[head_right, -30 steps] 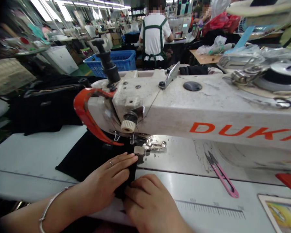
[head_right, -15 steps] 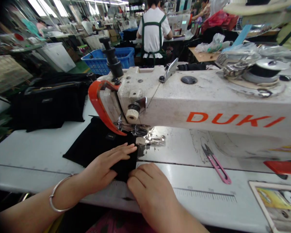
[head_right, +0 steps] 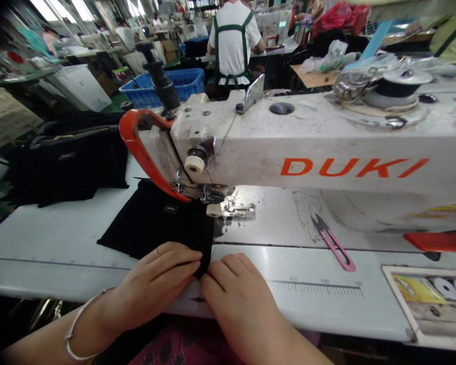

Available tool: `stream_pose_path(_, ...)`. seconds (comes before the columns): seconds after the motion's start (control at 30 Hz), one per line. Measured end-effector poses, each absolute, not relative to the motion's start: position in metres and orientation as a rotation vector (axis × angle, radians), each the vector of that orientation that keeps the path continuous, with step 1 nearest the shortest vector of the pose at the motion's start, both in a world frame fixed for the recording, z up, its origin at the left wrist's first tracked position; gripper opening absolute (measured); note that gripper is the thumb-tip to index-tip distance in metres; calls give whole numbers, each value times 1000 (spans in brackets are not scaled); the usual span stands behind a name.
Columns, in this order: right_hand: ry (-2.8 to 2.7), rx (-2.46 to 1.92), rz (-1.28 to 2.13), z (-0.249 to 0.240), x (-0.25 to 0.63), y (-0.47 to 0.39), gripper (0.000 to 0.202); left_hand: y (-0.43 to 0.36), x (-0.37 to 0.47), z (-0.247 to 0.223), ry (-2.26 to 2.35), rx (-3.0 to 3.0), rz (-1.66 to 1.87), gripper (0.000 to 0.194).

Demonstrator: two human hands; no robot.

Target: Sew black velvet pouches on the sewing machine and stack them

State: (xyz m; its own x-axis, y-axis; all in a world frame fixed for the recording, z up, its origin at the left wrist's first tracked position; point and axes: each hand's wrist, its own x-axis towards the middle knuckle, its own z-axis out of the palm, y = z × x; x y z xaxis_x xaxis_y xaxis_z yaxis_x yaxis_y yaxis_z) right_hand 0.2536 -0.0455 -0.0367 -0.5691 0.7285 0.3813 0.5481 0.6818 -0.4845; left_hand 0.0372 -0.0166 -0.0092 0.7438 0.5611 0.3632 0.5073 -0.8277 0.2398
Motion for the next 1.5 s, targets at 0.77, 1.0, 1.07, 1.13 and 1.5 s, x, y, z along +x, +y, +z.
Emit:
stream_pose_path(0.77, -2027, -1047, 672, -25, 263, -54, 14, -19, 36, -13, 758, 2632, 646, 20)
stream_pose_path(1.0, -2025, -1066, 661, -28, 263, -52, 15, -20, 39, -12, 850, 2583, 612, 19)
stream_pose_path(1.07, -2037, -1063, 652, -28, 263, -52, 16, -21, 39, -11, 852, 2571, 625, 19)
stream_pose_path(1.13, -2069, -1039, 629, -29, 263, -52, 19, -21, 40, -11, 858, 2555, 652, 18)
stream_pose_path(1.5, -2162, -1007, 598, -27, 262, -53, 19, -20, 37, -14, 733, 2626, 501, 23)
